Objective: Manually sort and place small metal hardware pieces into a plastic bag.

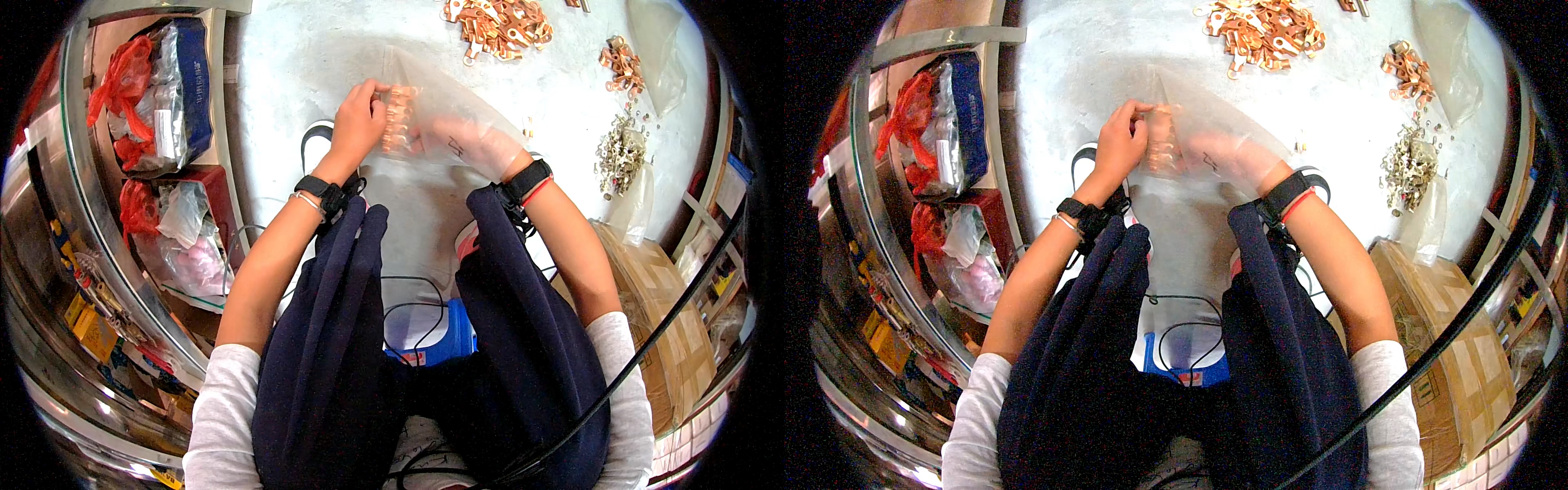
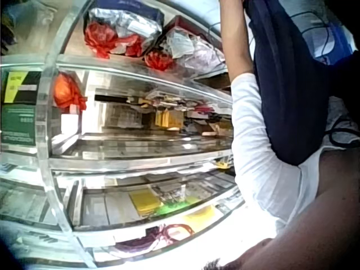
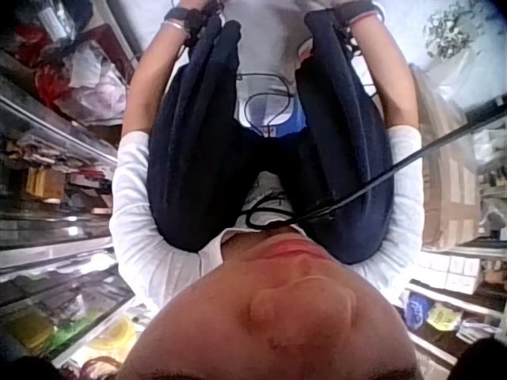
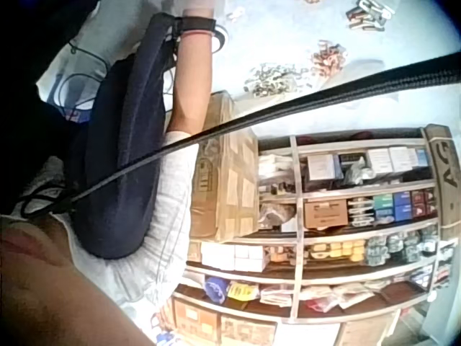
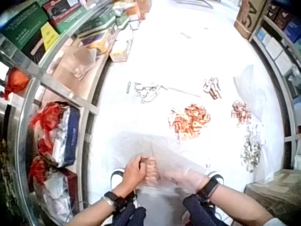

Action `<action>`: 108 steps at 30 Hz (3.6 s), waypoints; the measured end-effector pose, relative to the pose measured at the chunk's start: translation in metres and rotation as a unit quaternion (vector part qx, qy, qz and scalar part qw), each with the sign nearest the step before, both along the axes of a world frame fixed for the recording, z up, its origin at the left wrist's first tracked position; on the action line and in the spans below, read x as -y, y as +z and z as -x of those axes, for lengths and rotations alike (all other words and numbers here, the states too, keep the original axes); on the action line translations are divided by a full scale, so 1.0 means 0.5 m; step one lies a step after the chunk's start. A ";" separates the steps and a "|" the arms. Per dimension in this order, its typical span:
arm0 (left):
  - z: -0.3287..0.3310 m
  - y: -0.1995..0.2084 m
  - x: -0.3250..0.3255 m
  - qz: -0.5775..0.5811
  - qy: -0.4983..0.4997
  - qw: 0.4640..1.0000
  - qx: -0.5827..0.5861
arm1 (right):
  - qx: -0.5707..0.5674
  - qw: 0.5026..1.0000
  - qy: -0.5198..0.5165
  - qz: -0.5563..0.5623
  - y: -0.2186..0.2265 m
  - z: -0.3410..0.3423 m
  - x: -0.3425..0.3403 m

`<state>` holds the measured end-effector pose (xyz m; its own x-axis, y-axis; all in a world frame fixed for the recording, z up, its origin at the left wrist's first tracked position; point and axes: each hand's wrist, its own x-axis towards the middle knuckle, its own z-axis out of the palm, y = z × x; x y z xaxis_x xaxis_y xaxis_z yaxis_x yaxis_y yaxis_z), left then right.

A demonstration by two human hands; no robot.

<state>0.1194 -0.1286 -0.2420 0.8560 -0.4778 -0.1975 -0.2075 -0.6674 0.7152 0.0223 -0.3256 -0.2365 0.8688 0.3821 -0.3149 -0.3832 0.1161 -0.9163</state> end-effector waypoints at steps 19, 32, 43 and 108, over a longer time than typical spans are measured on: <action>0.007 0.009 0.010 -0.012 -0.044 0.999 0.019 | -0.118 0.927 -0.094 0.343 0.047 0.068 0.149; 0.003 0.007 0.010 -0.018 -0.051 0.998 0.014 | -0.105 0.788 -0.160 0.585 0.037 0.111 0.166; 0.001 0.003 0.007 -0.017 -0.051 0.998 0.013 | -0.201 0.895 -0.232 0.324 0.080 0.155 0.191; -0.003 -0.002 -0.003 0.016 -0.066 0.998 0.016 | 0.259 0.844 -0.086 0.462 -0.012 -0.036 -0.019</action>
